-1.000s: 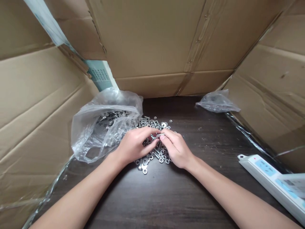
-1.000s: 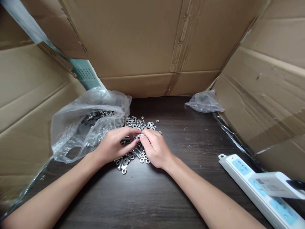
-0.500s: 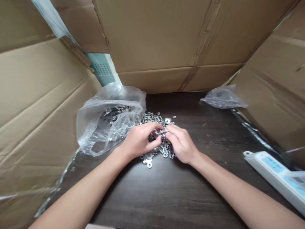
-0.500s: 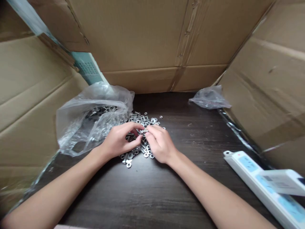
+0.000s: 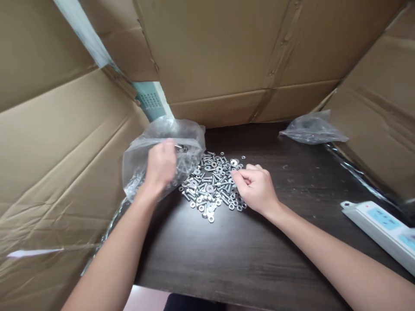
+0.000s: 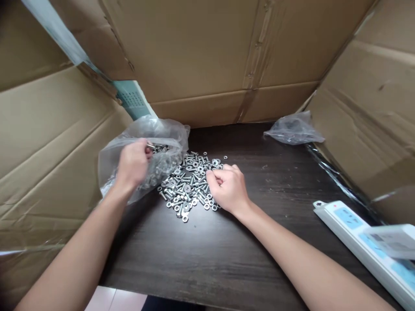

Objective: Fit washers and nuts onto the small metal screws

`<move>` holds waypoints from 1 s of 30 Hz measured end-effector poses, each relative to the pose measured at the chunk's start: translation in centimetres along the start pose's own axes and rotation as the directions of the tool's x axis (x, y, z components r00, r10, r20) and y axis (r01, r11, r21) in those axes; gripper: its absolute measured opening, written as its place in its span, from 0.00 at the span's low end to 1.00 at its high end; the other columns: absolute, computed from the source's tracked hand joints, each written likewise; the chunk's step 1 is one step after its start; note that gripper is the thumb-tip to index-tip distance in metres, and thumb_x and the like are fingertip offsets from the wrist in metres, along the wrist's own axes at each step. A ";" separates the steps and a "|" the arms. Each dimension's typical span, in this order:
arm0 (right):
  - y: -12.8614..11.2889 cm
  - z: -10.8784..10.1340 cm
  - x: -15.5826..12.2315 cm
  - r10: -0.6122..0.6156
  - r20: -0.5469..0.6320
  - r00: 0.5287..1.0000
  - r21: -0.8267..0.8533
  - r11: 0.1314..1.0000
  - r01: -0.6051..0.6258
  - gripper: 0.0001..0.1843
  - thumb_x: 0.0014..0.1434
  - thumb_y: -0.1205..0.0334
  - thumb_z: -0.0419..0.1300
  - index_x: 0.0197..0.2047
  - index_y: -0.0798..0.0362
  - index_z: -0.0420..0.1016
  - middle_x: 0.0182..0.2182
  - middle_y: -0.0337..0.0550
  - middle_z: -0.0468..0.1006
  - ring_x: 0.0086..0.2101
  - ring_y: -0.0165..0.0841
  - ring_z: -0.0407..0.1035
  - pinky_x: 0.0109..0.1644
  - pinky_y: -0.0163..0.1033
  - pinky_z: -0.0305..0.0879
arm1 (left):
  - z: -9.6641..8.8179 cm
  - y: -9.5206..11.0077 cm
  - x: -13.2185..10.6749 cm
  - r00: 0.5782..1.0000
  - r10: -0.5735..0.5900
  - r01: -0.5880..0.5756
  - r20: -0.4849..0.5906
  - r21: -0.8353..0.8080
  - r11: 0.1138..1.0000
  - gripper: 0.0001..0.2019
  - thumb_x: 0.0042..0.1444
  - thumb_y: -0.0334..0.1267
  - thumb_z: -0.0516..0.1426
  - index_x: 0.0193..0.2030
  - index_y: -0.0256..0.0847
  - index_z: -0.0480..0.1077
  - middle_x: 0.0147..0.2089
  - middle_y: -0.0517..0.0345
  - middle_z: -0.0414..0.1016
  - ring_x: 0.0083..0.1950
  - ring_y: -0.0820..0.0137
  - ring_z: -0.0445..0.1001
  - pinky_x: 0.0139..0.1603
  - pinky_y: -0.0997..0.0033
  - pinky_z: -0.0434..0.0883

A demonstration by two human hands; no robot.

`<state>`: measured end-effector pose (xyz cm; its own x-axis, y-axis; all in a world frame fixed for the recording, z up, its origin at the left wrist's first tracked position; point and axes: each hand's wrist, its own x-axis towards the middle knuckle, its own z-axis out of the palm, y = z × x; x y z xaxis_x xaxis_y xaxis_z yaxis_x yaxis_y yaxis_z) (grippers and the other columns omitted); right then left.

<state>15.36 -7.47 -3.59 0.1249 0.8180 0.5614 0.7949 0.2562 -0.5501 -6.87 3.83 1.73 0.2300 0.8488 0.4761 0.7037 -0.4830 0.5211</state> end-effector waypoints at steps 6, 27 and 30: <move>0.1 -0.2 0.2 0.052 -0.011 0.999 0.000 0.999 -0.052 0.28 0.64 0.59 0.53 0.16 0.53 0.43 0.13 0.34 0.48 0.19 0.28 0.48 0.33 0.39 0.50 | -2.3 -2.4 1.7 0.966 -0.189 0.107 0.175 0.392 0.914 0.16 0.59 0.50 0.55 0.41 0.41 0.77 0.33 0.53 0.78 0.36 0.58 0.75 0.31 0.67 0.61; -0.4 0.2 0.0 0.006 0.032 0.999 0.018 1.000 -0.007 0.28 0.65 0.60 0.53 0.17 0.52 0.43 0.14 0.34 0.49 0.20 0.29 0.49 0.30 0.39 0.51 | -1.8 -3.9 1.1 0.955 -0.208 0.093 0.212 0.450 0.888 0.14 0.54 0.50 0.60 0.41 0.48 0.82 0.35 0.51 0.81 0.34 0.55 0.77 0.26 0.68 0.61; -0.4 0.1 -0.1 0.060 0.068 0.996 0.046 0.997 -0.063 0.29 0.67 0.57 0.52 0.18 0.52 0.43 0.14 0.34 0.47 0.19 0.27 0.46 0.30 0.38 0.49 | -1.5 -3.7 0.9 0.953 -0.134 0.015 0.271 0.400 0.916 0.16 0.57 0.51 0.58 0.44 0.47 0.81 0.34 0.53 0.81 0.34 0.57 0.77 0.28 0.69 0.62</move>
<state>14.96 -7.64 -3.47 0.1318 0.8650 0.4841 0.7570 0.2275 -0.6126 -10.22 6.03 1.27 0.3071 0.9321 0.1921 0.9173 -0.3437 0.2010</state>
